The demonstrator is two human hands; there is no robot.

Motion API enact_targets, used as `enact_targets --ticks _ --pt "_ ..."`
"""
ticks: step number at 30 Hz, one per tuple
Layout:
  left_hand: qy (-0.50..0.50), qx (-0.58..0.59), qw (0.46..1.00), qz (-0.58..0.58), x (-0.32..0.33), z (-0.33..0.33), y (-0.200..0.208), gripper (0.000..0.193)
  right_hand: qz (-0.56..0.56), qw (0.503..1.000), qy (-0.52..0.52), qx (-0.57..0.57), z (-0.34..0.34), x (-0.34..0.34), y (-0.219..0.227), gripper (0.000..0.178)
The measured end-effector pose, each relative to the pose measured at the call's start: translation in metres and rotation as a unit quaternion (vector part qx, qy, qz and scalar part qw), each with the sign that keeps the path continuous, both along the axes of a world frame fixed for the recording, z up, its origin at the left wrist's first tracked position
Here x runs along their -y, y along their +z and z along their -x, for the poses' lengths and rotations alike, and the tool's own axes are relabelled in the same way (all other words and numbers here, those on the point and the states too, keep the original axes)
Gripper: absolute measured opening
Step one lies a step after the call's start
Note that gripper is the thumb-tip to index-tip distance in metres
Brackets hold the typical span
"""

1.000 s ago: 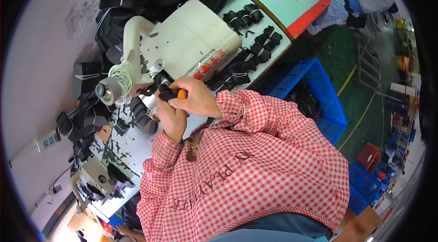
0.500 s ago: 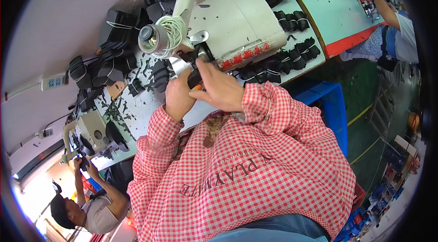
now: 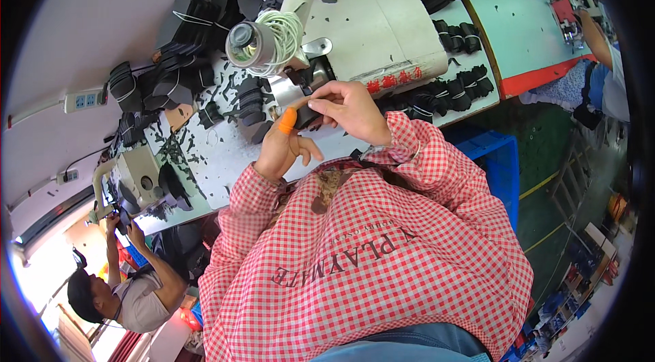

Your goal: The person trims leather shoe pieces by feeding their edges through a machine by hand, then stacks the processed pieces on the workbench.

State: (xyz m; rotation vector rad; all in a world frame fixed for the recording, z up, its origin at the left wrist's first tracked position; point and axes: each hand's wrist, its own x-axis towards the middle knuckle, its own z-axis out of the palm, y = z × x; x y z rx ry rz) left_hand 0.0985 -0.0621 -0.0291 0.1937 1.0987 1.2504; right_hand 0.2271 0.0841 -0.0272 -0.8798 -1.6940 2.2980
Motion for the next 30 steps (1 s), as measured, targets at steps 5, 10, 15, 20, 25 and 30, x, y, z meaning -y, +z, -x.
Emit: enact_targets --ticks 5,10,15,20,25,30 --pt "0.058 0.022 0.998 -0.009 -0.002 -0.006 -0.002 0.057 0.008 1.0 0.006 -0.011 0.005 0.001 -0.003 0.019" --pt "0.032 -0.258 0.965 0.009 -0.015 -0.011 0.009 0.045 -0.086 0.995 -0.041 0.018 0.01 0.005 -0.016 0.02" --pt "-0.069 -0.148 0.981 0.106 -0.019 0.032 0.019 0.041 -0.105 0.989 0.08 0.066 0.016 -0.009 -0.018 0.023" --pt "-0.098 -0.265 0.944 0.171 -0.023 0.065 0.011 0.038 -0.301 0.953 0.035 0.01 0.016 -0.027 -0.023 0.018" --pt "-0.099 -0.171 0.968 0.157 -0.046 0.059 0.022 0.036 -0.307 0.947 0.075 0.052 0.017 -0.037 -0.013 0.017" --pt "-0.18 -0.215 0.94 0.193 -0.042 0.075 0.024 0.034 -0.418 0.902 0.091 0.054 0.023 -0.036 -0.019 0.02"
